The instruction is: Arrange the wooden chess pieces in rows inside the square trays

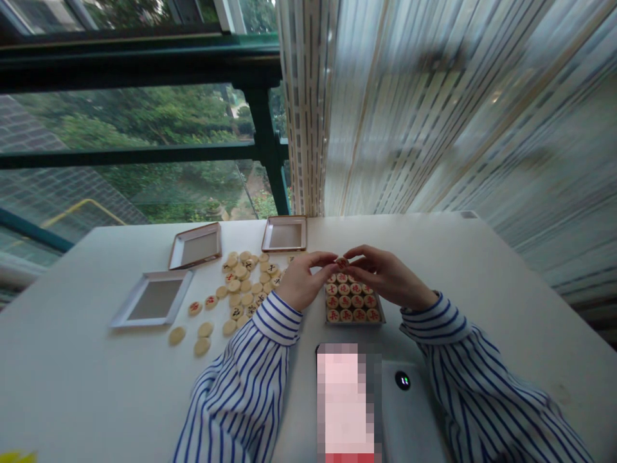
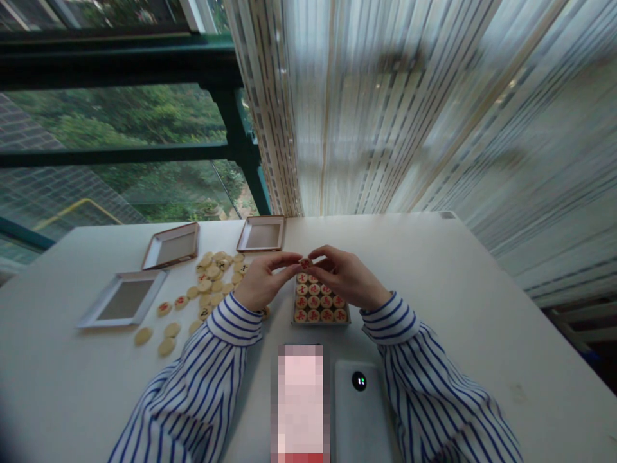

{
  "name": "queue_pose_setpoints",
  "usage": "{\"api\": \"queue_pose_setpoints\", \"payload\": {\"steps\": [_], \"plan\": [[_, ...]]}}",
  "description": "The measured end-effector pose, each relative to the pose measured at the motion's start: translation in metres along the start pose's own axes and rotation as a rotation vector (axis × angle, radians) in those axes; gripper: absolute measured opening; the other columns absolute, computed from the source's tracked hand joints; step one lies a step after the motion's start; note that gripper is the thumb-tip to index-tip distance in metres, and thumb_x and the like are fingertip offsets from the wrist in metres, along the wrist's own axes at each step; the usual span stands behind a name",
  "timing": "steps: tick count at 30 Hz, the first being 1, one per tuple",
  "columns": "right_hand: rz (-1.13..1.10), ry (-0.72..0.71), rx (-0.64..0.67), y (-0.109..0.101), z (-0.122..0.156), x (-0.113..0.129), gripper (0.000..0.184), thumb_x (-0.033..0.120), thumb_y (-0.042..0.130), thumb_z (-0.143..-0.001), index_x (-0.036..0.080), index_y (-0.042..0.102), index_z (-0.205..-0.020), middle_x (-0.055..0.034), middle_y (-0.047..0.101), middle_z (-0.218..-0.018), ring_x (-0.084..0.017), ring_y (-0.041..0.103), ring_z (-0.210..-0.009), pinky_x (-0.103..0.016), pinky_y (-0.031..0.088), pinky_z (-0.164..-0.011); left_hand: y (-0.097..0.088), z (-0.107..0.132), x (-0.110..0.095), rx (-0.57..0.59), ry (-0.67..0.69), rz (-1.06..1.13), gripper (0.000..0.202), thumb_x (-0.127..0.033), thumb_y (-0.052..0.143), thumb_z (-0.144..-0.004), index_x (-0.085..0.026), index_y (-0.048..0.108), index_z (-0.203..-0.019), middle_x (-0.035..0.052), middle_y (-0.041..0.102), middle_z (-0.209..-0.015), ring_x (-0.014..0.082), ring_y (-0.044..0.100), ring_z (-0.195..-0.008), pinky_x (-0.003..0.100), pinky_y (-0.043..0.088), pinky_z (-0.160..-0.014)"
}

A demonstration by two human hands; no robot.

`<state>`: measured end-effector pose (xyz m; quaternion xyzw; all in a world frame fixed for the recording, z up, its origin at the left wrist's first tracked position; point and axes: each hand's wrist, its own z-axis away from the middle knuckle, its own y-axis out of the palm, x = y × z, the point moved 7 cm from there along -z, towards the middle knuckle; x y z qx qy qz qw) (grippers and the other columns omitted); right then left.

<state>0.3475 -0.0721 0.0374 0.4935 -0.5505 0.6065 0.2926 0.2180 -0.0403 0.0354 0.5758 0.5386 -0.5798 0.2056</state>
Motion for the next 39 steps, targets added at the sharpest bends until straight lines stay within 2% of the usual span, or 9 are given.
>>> {"api": "queue_pose_setpoints", "payload": {"steps": [8,12,15,19,23,28,39], "plan": [[0.029,-0.014,0.011,0.001,0.0,0.001,0.03,0.039,0.055,-0.077,0.018,0.05,-0.098,-0.0048,0.067,-0.083,-0.014,0.061,-0.073,-0.025,0.049,-0.06,0.003,-0.002,0.004,0.028,-0.075,0.108,0.023,-0.029,0.056,-0.076,-0.016,0.066,-0.092,0.006,0.069,-0.091,0.0171,0.063,-0.085,0.032,0.048,-0.081],[0.102,-0.049,-0.012,0.0,0.0,0.004,0.029,0.039,0.055,-0.077,0.018,0.052,-0.097,-0.0042,0.067,-0.082,-0.013,0.061,-0.07,-0.025,0.048,-0.06,0.004,-0.002,0.01,0.054,-0.146,0.179,0.025,-0.03,0.057,-0.074,-0.015,0.066,-0.092,0.0059,0.069,-0.091,0.0174,0.062,-0.085,0.031,0.048,-0.081],[0.153,-0.079,-0.031,-0.001,0.0,0.008,0.029,0.038,0.055,-0.078,0.017,0.054,-0.097,-0.0033,0.066,-0.08,-0.011,0.059,-0.067,-0.023,0.046,-0.058,0.005,-0.002,0.013,0.079,-0.15,0.211,0.027,-0.032,0.055,-0.076,-0.016,0.066,-0.095,0.0052,0.069,-0.091,0.0172,0.062,-0.086,0.031,0.047,-0.082],[0.201,-0.111,-0.055,-0.002,0.0,0.01,0.026,0.037,0.055,-0.078,0.017,0.056,-0.094,-0.0017,0.065,-0.076,-0.009,0.057,-0.063,-0.021,0.044,-0.056,0.008,-0.001,0.011,0.114,-0.148,0.22,0.029,-0.032,0.052,-0.078,-0.014,0.066,-0.096,0.0063,0.069,-0.09,0.0168,0.061,-0.085,0.03,0.046,-0.081],[0.256,-0.139,-0.068,-0.002,0.0,0.012,0.024,0.035,0.056,-0.078,0.016,0.058,-0.091,-0.0002,0.063,-0.071,-0.007,0.053,-0.058,-0.02,0.042,-0.053,0.01,0.0,0.008,0.123,-0.196,0.246,0.033,-0.036,0.057,-0.074,-0.013,0.066,-0.096,0.0076,0.069,-0.091,0.0178,0.061,-0.086,0.03,0.045,-0.081],[0.352,-0.193,-0.071,0.0,0.001,0.016,0.02,0.032,0.055,-0.078,0.016,0.059,-0.089,-0.0003,0.061,-0.07,-0.008,0.053,-0.061,-0.021,0.042,-0.056,0.01,0.001,0.009,0.095,-0.25,0.276,0.034,-0.037,0.063,-0.068,-0.012,0.067,-0.09,0.0083,0.069,-0.086,0.0177,0.061,-0.08,0.031,0.046,-0.077],[0.463,-0.275,-0.077,-0.001,0.003,0.022,0.019,0.027,0.056,-0.078,0.016,0.059,-0.093,-0.0026,0.063,-0.079,-0.01,0.055,-0.068,-0.022,0.044,-0.062,0.013,-0.001,0.013,0.054,-0.256,0.323,0.027,-0.032,0.057,-0.073,-0.011,0.068,-0.087,0.0081,0.069,-0.083,0.0169,0.061,-0.079,0.031,0.045,-0.078]]}}
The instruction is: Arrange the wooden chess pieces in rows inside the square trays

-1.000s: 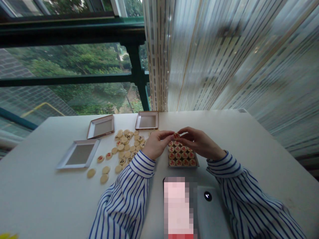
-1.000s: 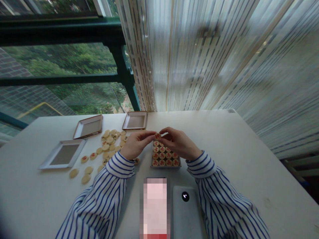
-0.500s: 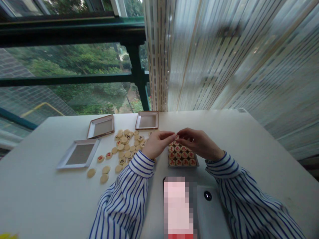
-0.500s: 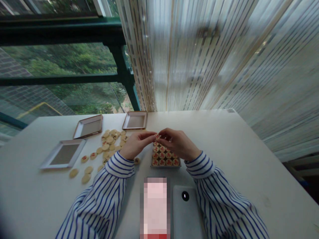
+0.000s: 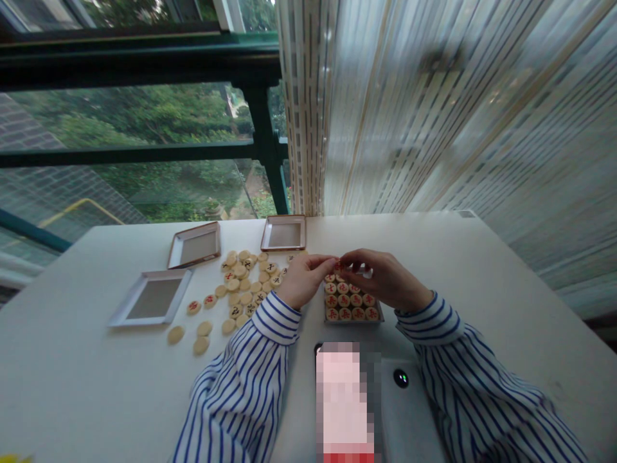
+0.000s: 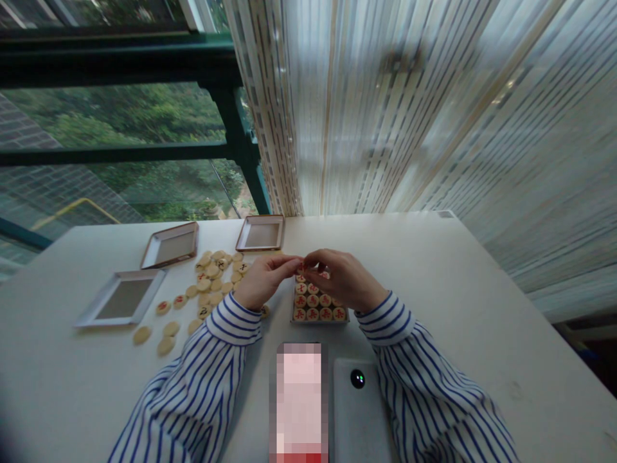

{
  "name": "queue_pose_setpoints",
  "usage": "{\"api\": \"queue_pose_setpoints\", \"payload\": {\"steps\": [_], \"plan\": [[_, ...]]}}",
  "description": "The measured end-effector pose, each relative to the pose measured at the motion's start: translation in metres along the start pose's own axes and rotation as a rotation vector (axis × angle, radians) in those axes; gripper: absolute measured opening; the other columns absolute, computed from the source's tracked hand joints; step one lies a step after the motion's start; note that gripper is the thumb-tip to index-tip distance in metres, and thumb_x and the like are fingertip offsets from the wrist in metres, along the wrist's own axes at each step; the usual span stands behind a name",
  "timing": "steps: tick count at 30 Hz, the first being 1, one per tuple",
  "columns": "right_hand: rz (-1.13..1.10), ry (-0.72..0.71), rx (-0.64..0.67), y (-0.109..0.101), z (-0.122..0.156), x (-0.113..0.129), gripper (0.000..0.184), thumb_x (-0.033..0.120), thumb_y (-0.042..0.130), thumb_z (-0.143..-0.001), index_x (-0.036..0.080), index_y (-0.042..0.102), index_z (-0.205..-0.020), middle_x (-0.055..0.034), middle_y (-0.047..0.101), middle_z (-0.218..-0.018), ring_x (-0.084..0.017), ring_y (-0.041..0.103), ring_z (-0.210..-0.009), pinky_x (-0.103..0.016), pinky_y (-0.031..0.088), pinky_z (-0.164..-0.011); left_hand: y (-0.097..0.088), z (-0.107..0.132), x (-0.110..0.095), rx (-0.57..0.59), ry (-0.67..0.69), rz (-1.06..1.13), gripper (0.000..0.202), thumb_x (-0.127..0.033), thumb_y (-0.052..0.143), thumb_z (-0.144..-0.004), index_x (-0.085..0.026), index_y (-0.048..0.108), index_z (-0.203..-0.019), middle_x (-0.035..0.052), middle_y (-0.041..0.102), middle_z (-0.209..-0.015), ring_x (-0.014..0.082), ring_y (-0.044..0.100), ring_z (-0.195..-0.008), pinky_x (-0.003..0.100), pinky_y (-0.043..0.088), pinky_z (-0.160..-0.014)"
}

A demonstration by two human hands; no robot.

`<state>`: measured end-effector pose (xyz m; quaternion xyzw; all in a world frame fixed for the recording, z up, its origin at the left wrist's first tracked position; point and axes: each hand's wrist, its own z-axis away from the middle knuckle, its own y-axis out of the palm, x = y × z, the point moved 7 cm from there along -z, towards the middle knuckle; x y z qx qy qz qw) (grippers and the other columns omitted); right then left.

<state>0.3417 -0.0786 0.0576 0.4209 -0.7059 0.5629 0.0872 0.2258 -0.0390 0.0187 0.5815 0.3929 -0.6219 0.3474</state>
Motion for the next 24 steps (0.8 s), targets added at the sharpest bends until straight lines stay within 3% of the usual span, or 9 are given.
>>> {"api": "queue_pose_setpoints", "payload": {"steps": [8,24], "plan": [[0.044,-0.017,0.007,-0.0015,-0.0001,0.0002,0.02,0.026,0.055,-0.078,0.015,0.059,-0.095,-0.0037,0.062,-0.079,-0.01,0.055,-0.068,-0.023,0.044,-0.063,-0.0031,-0.0007,0.0065,-0.106,-0.023,0.046,0.022,-0.03,0.063,-0.067,-0.01,0.065,-0.075,0.0054,0.066,-0.067,0.0129,0.058,-0.063,0.026,0.046,-0.064],[0.058,-0.037,0.013,-0.0052,0.0013,-0.0032,0.019,0.027,0.054,-0.078,0.017,0.059,-0.094,-0.0037,0.064,-0.081,-0.01,0.056,-0.069,-0.023,0.045,-0.065,-0.0029,-0.0004,0.004,-0.118,-0.002,-0.017,0.023,-0.03,0.06,-0.07,-0.01,0.065,-0.081,0.0061,0.067,-0.071,0.0136,0.06,-0.066,0.027,0.047,-0.067]]}}
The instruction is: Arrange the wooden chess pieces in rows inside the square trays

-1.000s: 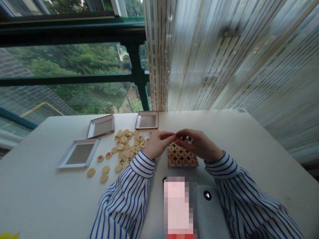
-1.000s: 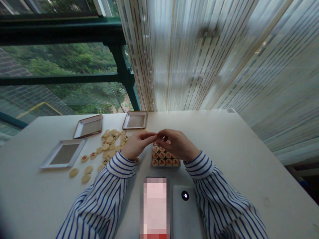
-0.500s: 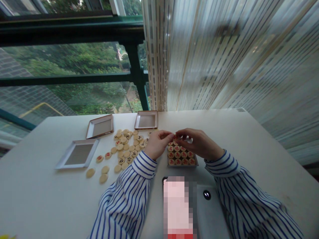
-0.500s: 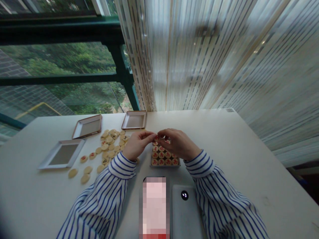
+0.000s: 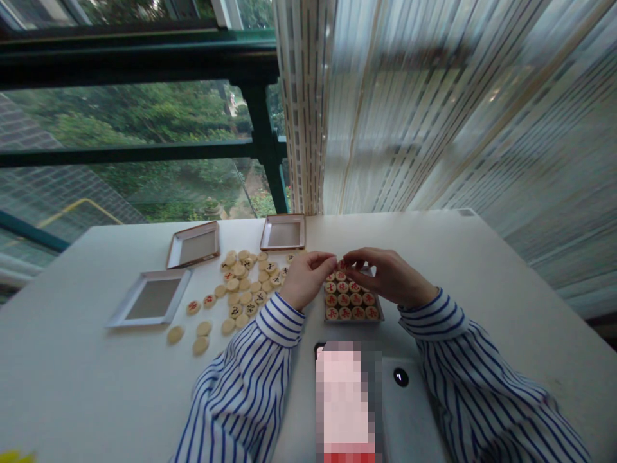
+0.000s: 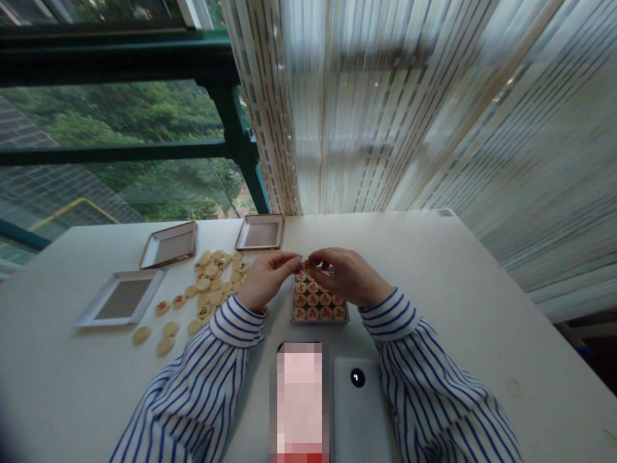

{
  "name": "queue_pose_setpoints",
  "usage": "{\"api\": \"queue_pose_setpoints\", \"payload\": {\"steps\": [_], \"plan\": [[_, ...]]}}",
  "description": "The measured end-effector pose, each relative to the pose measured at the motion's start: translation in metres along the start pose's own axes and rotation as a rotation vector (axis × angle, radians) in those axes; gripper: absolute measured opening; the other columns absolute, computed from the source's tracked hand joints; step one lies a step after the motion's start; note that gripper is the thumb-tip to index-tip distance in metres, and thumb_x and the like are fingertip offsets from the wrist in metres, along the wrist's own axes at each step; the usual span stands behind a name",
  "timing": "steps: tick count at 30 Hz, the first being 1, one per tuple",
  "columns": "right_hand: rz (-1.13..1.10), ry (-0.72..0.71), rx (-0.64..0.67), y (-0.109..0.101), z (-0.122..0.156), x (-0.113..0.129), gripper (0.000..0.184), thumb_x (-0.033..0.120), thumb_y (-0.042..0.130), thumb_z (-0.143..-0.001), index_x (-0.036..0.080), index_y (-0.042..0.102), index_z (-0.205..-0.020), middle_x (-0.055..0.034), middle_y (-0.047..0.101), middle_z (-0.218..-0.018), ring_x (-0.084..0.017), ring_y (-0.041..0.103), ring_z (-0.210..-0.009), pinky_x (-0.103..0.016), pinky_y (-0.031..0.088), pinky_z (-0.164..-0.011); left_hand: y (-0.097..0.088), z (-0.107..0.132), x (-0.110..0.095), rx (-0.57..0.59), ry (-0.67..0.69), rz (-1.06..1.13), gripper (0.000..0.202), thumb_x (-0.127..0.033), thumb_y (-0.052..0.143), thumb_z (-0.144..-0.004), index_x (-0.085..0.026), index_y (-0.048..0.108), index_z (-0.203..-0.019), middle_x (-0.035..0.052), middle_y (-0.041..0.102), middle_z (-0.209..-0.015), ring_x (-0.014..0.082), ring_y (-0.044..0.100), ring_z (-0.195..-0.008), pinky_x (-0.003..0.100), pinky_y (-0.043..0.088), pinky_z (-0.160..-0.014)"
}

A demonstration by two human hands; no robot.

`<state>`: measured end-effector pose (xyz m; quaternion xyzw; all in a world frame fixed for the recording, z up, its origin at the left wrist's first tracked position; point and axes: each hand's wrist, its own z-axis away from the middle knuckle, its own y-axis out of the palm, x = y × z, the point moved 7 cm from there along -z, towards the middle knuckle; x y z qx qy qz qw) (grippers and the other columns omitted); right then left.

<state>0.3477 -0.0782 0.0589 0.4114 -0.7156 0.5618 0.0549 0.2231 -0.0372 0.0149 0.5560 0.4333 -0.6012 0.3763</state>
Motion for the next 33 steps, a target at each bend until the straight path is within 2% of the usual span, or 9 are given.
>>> {"api": "queue_pose_setpoints", "payload": {"steps": [9,20,33], "plan": [[0.111,0.073,0.052,-0.004,0.002,-0.009,0.019,0.026,0.053,-0.078,0.018,0.059,-0.094,-0.0026,0.066,-0.084,-0.011,0.058,-0.069,-0.024,0.044,-0.063,-0.008,0.0,-0.002,-0.054,0.013,-0.133,0.026,-0.03,0.06,-0.071,-0.011,0.064,-0.087,0.009,0.068,-0.082,0.0166,0.062,-0.076,0.029,0.047,-0.074],[0.231,0.153,0.107,-0.014,0.007,-0.023,0.02,0.034,0.051,-0.08,0.021,0.061,-0.092,-0.0018,0.065,-0.081,-0.012,0.057,-0.067,-0.025,0.043,-0.065,-0.016,-0.003,0.003,-0.088,0.109,-0.502,0.028,-0.031,0.052,-0.075,-0.013,0.064,-0.093,0.0078,0.067,-0.086,0.0169,0.06,-0.078,0.029,0.046,-0.074],[0.402,0.188,0.2,-0.01,0.011,-0.034,0.023,0.036,0.047,-0.081,0.022,0.063,-0.089,-0.0037,0.063,-0.082,-0.014,0.056,-0.07,-0.024,0.041,-0.062,-0.016,-0.005,0.014,-0.043,0.081,-0.734,0.034,-0.035,0.047,-0.078,-0.015,0.063,-0.1,0.0082,0.067,-0.091,0.0182,0.06,-0.083,0.029,0.044,-0.077]]}}
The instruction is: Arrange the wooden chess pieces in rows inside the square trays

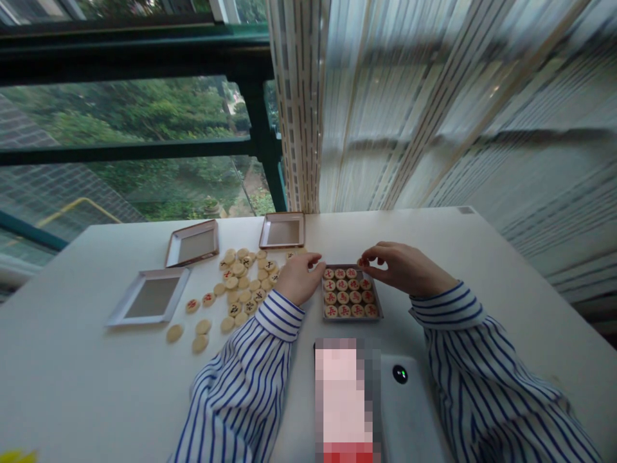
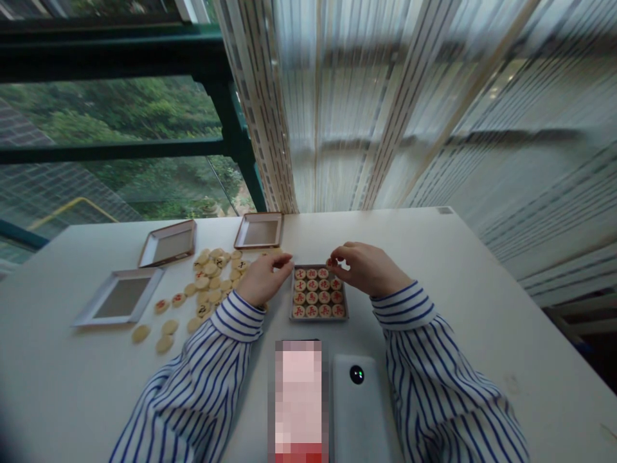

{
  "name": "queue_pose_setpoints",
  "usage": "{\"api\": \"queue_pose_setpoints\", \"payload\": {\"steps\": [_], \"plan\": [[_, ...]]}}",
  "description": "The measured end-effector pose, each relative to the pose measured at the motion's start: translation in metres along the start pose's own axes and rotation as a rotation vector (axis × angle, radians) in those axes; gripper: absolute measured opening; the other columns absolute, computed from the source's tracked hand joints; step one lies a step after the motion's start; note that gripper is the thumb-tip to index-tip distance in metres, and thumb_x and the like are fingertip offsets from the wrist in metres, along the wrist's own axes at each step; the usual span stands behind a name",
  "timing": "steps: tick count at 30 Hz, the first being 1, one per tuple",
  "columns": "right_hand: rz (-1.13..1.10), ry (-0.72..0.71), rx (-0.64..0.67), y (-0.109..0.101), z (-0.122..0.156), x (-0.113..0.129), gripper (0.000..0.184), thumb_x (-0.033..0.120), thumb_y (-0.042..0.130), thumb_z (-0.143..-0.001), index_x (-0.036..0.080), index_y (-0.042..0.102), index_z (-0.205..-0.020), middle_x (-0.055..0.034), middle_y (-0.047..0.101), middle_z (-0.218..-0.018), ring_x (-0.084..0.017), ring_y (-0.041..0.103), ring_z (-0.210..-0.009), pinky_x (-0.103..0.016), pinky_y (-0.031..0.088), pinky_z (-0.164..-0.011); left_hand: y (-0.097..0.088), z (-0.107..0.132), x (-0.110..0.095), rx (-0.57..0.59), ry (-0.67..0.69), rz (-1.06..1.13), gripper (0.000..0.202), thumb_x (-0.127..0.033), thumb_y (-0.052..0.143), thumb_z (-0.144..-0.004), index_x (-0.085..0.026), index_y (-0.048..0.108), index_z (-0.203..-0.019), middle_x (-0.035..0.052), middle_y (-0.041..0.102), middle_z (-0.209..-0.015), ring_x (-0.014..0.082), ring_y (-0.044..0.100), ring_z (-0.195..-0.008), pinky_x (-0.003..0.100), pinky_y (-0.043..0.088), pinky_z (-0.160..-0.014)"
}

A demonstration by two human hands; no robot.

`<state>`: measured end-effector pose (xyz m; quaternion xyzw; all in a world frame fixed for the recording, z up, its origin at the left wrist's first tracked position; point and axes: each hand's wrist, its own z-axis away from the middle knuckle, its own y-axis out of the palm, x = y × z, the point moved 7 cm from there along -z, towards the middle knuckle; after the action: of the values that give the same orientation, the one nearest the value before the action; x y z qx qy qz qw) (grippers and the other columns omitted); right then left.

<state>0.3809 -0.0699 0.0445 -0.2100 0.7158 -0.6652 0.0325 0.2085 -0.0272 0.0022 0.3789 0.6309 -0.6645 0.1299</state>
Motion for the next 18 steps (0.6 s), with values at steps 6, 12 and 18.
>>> {"api": "queue_pose_setpoints", "payload": {"steps": [6,12,18], "plan": [[0.06,0.006,0.04,0.007,0.0,-0.003,0.023,0.036,0.047,-0.08,0.022,0.064,-0.089,-0.0047,0.063,-0.082,-0.014,0.055,-0.068,-0.024,0.04,-0.059,0.004,-0.001,0.005,0.021,-0.018,-0.078,0.036,-0.037,0.046,-0.078,-0.017,0.062,-0.103,0.0083,0.066,-0.096,0.0184,0.059,-0.087,0.029,0.044,-0.078],[0.095,0.012,0.083,0.014,-0.001,-0.006,0.023,0.037,0.047,-0.08,0.023,0.063,-0.087,-0.004,0.063,-0.082,-0.013,0.056,-0.067,-0.024,0.038,-0.057,0.006,-0.001,0.004,0.035,-0.011,-0.12,0.037,-0.037,0.045,-0.079,-0.016,0.061,-0.105,0.0089,0.065,-0.098,0.0195,0.059,-0.088,0.029,0.043,-0.077],[0.129,0.026,0.127,0.019,-0.002,-0.008,0.022,0.035,0.048,-0.08,0.023,0.064,-0.087,-0.0049,0.064,-0.083,-0.015,0.057,-0.07,-0.025,0.039,-0.058,0.008,0.001,0.002,0.055,-0.005,-0.131,0.036,-0.037,0.044,-0.08,-0.018,0.061,-0.105,0.0083,0.066,-0.098,0.0191,0.06,-0.088,0.029,0.043,-0.077]]}}
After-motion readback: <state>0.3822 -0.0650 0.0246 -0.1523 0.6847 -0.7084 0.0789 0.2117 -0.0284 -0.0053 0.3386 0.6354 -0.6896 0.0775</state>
